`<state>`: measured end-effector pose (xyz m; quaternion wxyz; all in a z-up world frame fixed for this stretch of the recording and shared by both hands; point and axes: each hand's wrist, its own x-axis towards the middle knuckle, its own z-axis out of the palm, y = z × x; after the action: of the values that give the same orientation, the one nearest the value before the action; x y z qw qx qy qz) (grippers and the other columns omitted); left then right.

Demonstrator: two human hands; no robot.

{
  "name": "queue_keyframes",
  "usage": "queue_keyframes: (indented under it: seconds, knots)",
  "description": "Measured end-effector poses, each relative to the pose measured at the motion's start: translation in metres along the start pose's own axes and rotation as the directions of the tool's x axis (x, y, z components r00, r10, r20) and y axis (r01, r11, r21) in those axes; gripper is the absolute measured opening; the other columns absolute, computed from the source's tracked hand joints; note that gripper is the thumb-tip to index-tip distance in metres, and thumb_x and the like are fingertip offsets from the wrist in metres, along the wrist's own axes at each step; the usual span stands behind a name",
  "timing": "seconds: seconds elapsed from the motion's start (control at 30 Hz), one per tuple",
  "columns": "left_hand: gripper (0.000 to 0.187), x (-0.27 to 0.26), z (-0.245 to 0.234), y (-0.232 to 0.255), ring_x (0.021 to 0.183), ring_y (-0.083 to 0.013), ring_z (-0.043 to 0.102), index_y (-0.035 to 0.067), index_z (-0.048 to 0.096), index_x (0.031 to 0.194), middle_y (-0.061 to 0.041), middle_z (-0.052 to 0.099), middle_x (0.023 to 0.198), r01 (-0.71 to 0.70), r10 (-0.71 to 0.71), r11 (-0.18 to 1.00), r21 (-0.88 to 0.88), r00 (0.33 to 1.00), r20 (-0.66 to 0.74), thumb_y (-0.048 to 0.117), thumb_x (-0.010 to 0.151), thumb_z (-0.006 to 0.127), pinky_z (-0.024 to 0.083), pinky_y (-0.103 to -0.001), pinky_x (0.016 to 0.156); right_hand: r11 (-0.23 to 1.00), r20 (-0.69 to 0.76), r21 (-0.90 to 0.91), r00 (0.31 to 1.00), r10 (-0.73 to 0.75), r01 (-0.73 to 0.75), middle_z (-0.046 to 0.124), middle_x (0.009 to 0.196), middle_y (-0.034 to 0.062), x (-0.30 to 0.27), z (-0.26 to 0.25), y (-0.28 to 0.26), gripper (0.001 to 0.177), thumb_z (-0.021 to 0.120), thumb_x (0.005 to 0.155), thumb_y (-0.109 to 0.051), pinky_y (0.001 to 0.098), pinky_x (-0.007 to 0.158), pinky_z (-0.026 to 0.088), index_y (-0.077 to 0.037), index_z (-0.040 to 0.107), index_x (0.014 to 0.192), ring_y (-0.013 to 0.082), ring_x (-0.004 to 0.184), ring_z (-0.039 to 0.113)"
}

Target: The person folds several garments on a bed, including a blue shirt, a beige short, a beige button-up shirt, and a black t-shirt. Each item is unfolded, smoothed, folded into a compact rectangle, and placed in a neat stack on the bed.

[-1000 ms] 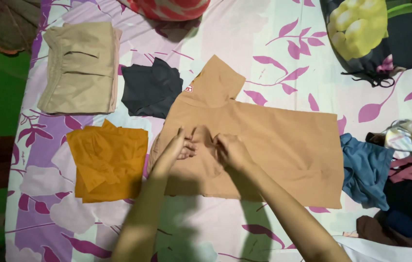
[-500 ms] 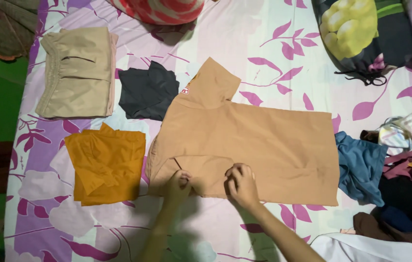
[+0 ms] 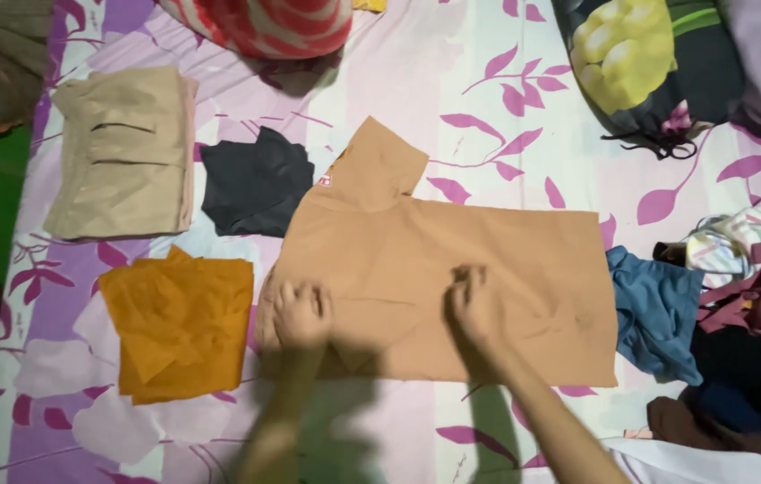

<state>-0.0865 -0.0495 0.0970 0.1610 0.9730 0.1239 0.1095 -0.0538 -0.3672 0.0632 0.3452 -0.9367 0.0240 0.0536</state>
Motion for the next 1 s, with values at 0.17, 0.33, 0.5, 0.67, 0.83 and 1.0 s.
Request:
queue_keyframes:
  seconds: [0.17, 0.33, 0.5, 0.67, 0.83, 1.0]
  knots:
    - [0.054, 0.113, 0.024, 0.019, 0.129, -0.0402, 0.052, 0.004, 0.056, 0.131, -0.020, 0.055, 0.133, -0.154, 0.155, 0.988, -0.014, 0.987, 0.041, 0.028, 0.085, 0.069, 0.038, -0.056, 0.099, 0.859, 0.079, -0.502, 0.995, -0.068, 0.098, 0.052, 0.142, 0.0222, 0.088, -0.049, 0.090, 0.052, 0.051, 0.089, -0.009, 0.0540, 0.101, 0.045, -0.005, 0.049, 0.140, 0.0472, 0.121, 0.052]
    - [0.075, 0.193, 0.087, 0.016, 0.138, -0.0341, 0.044, 0.003, 0.039, 0.151, -0.019, 0.043, 0.152, 0.042, -0.038, 0.999, -0.005, 0.945, 0.326, 0.041, 0.093, 0.067, 0.013, -0.074, 0.111, 0.881, 0.271, -0.472, 0.957, 0.107, 0.035, 0.043, 0.159, 0.0067, 0.133, -0.091, 0.138, 0.062, 0.045, 0.093, -0.004, 0.0477, 0.107, 0.046, -0.028, 0.046, 0.151, 0.0384, 0.132, 0.052]
    - [0.078, 0.223, 0.112, 0.014, 0.134, -0.0337, 0.050, 0.012, 0.045, 0.149, -0.013, 0.053, 0.146, 0.172, -0.201, 0.979, 0.104, 0.849, 0.488, 0.047, 0.085, 0.073, 0.008, -0.076, 0.111, 0.830, 0.217, -0.557, 0.969, 0.121, 0.021, 0.050, 0.146, 0.0108, 0.147, -0.108, 0.167, 0.056, 0.048, 0.096, -0.008, 0.0498, 0.093, 0.051, -0.026, 0.047, 0.149, 0.0372, 0.117, 0.061]
    - [0.069, 0.245, 0.097, 0.034, 0.123, -0.0286, 0.064, 0.020, 0.067, 0.132, -0.009, 0.073, 0.123, 0.420, -0.325, 0.903, -0.091, 0.806, 0.495, 0.055, 0.075, 0.079, 0.014, -0.070, 0.114, 0.723, 0.095, -0.686, 0.974, 0.204, -0.085, 0.062, 0.122, 0.0108, 0.160, -0.133, 0.188, 0.036, 0.063, 0.095, -0.030, 0.0464, 0.083, 0.056, -0.017, 0.061, 0.128, 0.0336, 0.104, 0.068]
    - [0.044, 0.261, 0.135, -0.025, 0.079, -0.0121, 0.053, 0.001, 0.078, 0.108, 0.000, 0.064, 0.089, 0.402, -0.073, 0.825, -0.396, 0.772, 0.632, 0.041, 0.090, 0.081, 0.048, -0.038, 0.075, 0.882, 0.023, -0.469, 0.999, 0.047, -0.031, 0.068, 0.102, 0.0100, 0.145, -0.174, 0.161, 0.018, 0.070, 0.092, -0.024, 0.0472, 0.076, 0.054, -0.015, 0.074, 0.107, 0.0347, 0.090, 0.067]
    - [0.032, 0.213, -0.006, 0.003, 0.070, -0.0039, 0.044, 0.002, 0.070, 0.100, 0.008, 0.055, 0.077, 0.275, 0.204, 0.755, -0.595, 0.763, 0.613, 0.034, 0.097, 0.073, 0.039, -0.024, 0.058, 0.943, -0.154, -0.331, 0.988, -0.030, -0.023, 0.068, 0.100, 0.0098, 0.085, -0.198, 0.135, 0.016, 0.076, 0.093, -0.023, 0.0430, 0.077, 0.054, -0.010, 0.073, 0.103, 0.0328, 0.088, 0.067]
